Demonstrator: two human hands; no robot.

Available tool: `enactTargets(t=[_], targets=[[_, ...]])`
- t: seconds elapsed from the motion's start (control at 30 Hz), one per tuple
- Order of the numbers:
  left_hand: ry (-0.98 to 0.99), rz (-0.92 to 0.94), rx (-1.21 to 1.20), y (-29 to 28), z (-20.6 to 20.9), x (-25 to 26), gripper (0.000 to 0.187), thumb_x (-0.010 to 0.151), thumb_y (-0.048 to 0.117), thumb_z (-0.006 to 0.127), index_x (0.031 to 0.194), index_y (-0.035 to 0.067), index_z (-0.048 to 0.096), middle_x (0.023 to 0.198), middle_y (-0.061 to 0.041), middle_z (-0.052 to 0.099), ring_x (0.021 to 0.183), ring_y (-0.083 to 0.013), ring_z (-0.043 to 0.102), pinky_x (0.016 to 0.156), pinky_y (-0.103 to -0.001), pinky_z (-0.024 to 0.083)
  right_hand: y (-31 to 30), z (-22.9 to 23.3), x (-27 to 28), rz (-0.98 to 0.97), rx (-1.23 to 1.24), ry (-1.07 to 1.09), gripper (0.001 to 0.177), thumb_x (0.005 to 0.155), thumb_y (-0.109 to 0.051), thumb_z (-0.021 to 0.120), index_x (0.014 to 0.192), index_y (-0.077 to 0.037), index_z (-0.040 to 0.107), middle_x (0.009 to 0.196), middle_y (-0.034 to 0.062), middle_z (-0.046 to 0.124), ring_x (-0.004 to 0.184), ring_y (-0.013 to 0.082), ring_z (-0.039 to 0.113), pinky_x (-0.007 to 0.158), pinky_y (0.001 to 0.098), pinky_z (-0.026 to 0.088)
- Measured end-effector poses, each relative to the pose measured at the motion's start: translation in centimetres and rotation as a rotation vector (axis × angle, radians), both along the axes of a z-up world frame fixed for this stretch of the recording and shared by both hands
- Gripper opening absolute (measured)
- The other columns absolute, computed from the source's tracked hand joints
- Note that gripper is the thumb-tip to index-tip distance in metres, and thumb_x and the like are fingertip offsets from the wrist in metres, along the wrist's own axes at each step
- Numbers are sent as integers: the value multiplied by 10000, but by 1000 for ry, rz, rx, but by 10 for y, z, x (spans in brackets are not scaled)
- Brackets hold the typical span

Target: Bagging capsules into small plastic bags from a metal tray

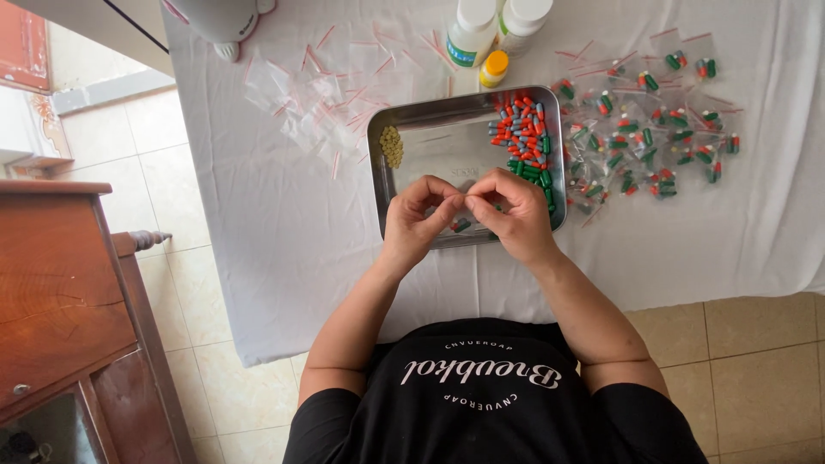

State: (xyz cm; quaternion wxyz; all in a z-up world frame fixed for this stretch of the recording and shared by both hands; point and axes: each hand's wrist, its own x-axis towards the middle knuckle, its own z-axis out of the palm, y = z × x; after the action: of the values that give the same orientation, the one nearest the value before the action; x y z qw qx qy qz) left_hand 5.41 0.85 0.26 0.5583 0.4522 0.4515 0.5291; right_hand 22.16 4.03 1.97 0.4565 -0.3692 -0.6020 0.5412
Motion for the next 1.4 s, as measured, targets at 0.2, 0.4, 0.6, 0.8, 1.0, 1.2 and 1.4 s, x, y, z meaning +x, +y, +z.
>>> enactTargets(t=[0.2,0.4,0.6,0.8,1.0,1.2,1.4], targets=[[-3,25,20,-2,-12,1,62,879,69,743,911,26,711,800,-69,710,801,-89,655,793,-273,528,-5,-13,2,-46,19,37,61,863,35,681,834,-19,681,738,75,567,689,111,488,626,250,465],[3,-37,-3,0,-7,-2,79,882,68,735,940,32,696,792,-33,659,816,-85,608,816,-279,506,-4,-12,0,-33,24,-6,55,851,45,677,841,-7,658,751,90,557,705,133,495,635,264,464],[104,-124,1,7,2,-10,70,883,75,728,936,38,702,765,-43,658,790,-99,619,804,-294,513,1,-2,5,27,73,-92,53,830,29,715,848,-13,687,769,100,621,684,157,538,635,276,486],[202,-41,125,7,8,-3,54,863,110,750,861,73,711,743,-57,667,767,-133,639,787,-296,498,1,8,9,-7,55,-18,36,826,33,725,821,5,702,754,103,621,685,139,530,618,271,461],[167,-18,151,8,8,0,65,856,112,761,841,81,706,752,-51,675,763,-136,626,791,-289,488,1,-11,14,-23,-12,102,25,841,16,718,842,12,693,789,102,616,711,125,517,649,253,449],[159,-52,133,3,11,-3,52,874,102,737,854,70,702,771,-48,675,797,-132,627,817,-289,483,-17,-7,2,-19,-93,155,35,873,-2,682,889,19,660,835,100,608,756,120,507,688,258,444],[142,-43,143,-6,18,5,86,868,110,757,848,57,693,784,-68,679,787,-147,623,807,-301,481,-18,-2,11,-78,46,144,55,840,24,722,833,47,672,803,136,614,749,171,550,710,267,461]])
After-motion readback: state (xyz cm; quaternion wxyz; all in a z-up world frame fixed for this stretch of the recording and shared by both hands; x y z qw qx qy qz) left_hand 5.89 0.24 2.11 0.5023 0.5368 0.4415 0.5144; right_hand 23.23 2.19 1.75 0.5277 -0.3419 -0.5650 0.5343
